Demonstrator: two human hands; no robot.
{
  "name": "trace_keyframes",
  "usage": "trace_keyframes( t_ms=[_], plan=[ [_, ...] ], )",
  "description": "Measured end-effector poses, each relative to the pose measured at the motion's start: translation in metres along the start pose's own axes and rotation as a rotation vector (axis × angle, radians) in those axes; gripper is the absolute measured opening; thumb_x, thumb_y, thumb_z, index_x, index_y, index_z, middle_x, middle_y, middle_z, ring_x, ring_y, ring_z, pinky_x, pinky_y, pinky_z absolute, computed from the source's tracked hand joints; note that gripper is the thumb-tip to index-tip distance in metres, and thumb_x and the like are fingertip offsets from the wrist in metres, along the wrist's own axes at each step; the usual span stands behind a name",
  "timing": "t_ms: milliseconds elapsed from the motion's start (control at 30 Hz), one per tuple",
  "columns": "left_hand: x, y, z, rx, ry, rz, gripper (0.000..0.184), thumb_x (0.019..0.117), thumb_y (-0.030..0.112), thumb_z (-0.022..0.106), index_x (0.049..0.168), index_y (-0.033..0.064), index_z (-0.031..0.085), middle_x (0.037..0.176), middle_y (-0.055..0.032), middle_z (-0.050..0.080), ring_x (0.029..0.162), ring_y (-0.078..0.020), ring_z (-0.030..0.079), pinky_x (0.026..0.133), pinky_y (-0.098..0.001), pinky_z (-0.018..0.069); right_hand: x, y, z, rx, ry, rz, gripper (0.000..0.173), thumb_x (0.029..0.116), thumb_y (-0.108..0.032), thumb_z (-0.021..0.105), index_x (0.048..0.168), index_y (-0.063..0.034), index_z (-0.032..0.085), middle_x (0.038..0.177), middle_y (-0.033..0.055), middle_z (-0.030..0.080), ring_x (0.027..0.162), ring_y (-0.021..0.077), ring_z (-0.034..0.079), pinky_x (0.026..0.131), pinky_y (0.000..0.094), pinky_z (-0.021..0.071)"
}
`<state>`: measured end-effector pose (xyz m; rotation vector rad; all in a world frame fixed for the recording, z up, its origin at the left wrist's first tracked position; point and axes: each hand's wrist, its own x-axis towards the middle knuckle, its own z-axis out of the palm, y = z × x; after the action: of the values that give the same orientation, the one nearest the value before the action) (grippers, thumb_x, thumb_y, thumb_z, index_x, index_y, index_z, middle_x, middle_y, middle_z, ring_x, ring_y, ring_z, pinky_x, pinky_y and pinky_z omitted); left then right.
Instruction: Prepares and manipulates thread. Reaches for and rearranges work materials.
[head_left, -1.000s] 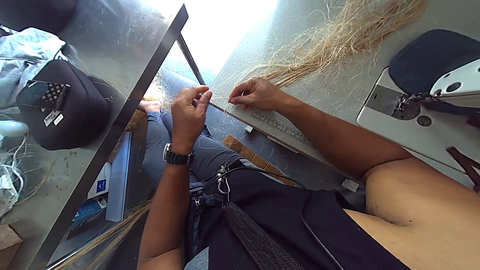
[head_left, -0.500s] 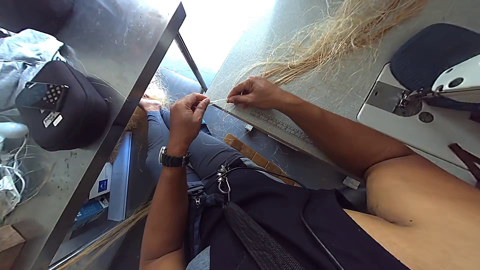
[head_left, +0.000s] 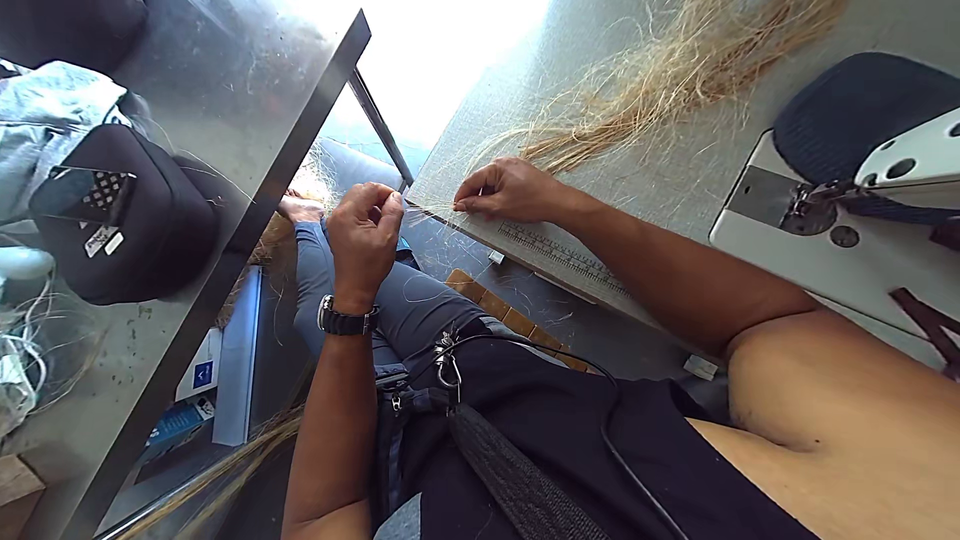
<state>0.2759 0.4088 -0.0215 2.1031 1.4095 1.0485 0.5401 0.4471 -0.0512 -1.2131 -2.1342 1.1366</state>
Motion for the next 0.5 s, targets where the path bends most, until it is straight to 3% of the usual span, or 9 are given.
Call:
trace_keyframes(
  t_ms=[67,133,167,200,267,367,433,500],
  plan=[
    [-0.004,-0.003,-0.011,-0.076,0.033,-0.002,0.017,0.1021,0.018,0.057,0.098,0.0061,0.069,0.086,-0.0029,0.062,0.066,-0.0074,0.056,0.059,-0.0221,0.0481,0.000,-0.001,0.000,-0.031,0.002,-0.002,0.021,0.1029,-0.028,0.063,0.101,-0.0140,0.079,0.080,-0.0013,0.072,0.067,0.0083,0.065,0.069,0.0337,0.0560],
    [-0.011,-0.010,-0.026,-0.310,0.068,-0.032,0.016,0.1061,0.019,0.053,0.103,0.0098,0.066,0.082,0.0003,0.062,0.060,-0.0062,0.055,0.054,-0.0207,0.0485,0.001,-0.001,0.001,-0.054,0.011,-0.016,0.020,0.1027,-0.028,0.064,0.101,-0.0143,0.079,0.079,-0.0010,0.072,0.067,0.0089,0.065,0.070,0.0344,0.0560],
    [-0.013,-0.013,-0.033,-0.471,0.091,-0.073,0.017,0.1075,0.019,0.050,0.106,0.0130,0.065,0.088,0.0014,0.065,0.062,-0.0061,0.058,0.056,-0.0209,0.0515,0.001,0.000,0.001,-0.061,0.015,-0.023,0.021,0.1027,-0.028,0.063,0.101,-0.0143,0.079,0.080,-0.0008,0.072,0.068,0.0091,0.065,0.070,0.0348,0.0559],
    [-0.014,-0.015,-0.042,-0.631,0.111,-0.126,0.021,0.1087,0.019,0.044,0.109,0.0159,0.065,0.102,0.0007,0.068,0.071,-0.0075,0.063,0.063,-0.0228,0.0553,0.001,0.000,0.001,-0.069,0.019,-0.030,0.021,0.1026,-0.028,0.063,0.101,-0.0142,0.079,0.081,-0.0007,0.072,0.069,0.0092,0.065,0.071,0.0355,0.0562],
    [-0.018,-0.020,-0.059,-0.887,0.170,-0.219,0.029,0.1089,0.022,0.035,0.106,0.0208,0.064,0.121,-0.0013,0.069,0.089,-0.0134,0.070,0.076,-0.0297,0.0590,0.002,0.002,0.002,-0.082,0.026,-0.039,0.021,0.1024,-0.029,0.063,0.101,-0.0151,0.079,0.080,-0.0014,0.072,0.069,0.0089,0.065,0.071,0.0357,0.0556],
    [-0.028,-0.029,-0.081,-1.078,0.274,-0.276,0.033,0.1086,0.024,0.035,0.099,0.0207,0.067,0.117,-0.0042,0.073,0.106,-0.0210,0.071,0.094,-0.0403,0.0577,0.002,0.004,0.002,-0.084,0.034,-0.054,0.021,0.1026,-0.029,0.063,0.101,-0.0150,0.079,0.079,-0.0017,0.072,0.068,0.0081,0.065,0.069,0.0340,0.0554],
    [-0.036,-0.034,-0.093,-1.129,0.350,-0.278,0.031,0.1070,0.022,0.038,0.095,0.0182,0.066,0.105,-0.0061,0.074,0.107,-0.0255,0.070,0.101,-0.0481,0.0542,0.002,0.004,0.002,-0.088,0.029,-0.056,0.022,0.1030,-0.028,0.062,0.101,-0.0148,0.079,0.078,-0.0019,0.071,0.067,0.0078,0.065,0.068,0.0329,0.0549],
    [-0.044,-0.037,-0.105,-1.146,0.423,-0.280,0.031,0.1063,0.021,0.039,0.092,0.0164,0.066,0.096,-0.0063,0.073,0.102,-0.0263,0.071,0.102,-0.0500,0.0538,0.003,0.003,0.002,-0.091,0.024,-0.044,0.021,0.1031,-0.028,0.062,0.100,-0.0149,0.079,0.079,-0.0018,0.072,0.068,0.0079,0.065,0.070,0.0333,0.0555]
  ],
)
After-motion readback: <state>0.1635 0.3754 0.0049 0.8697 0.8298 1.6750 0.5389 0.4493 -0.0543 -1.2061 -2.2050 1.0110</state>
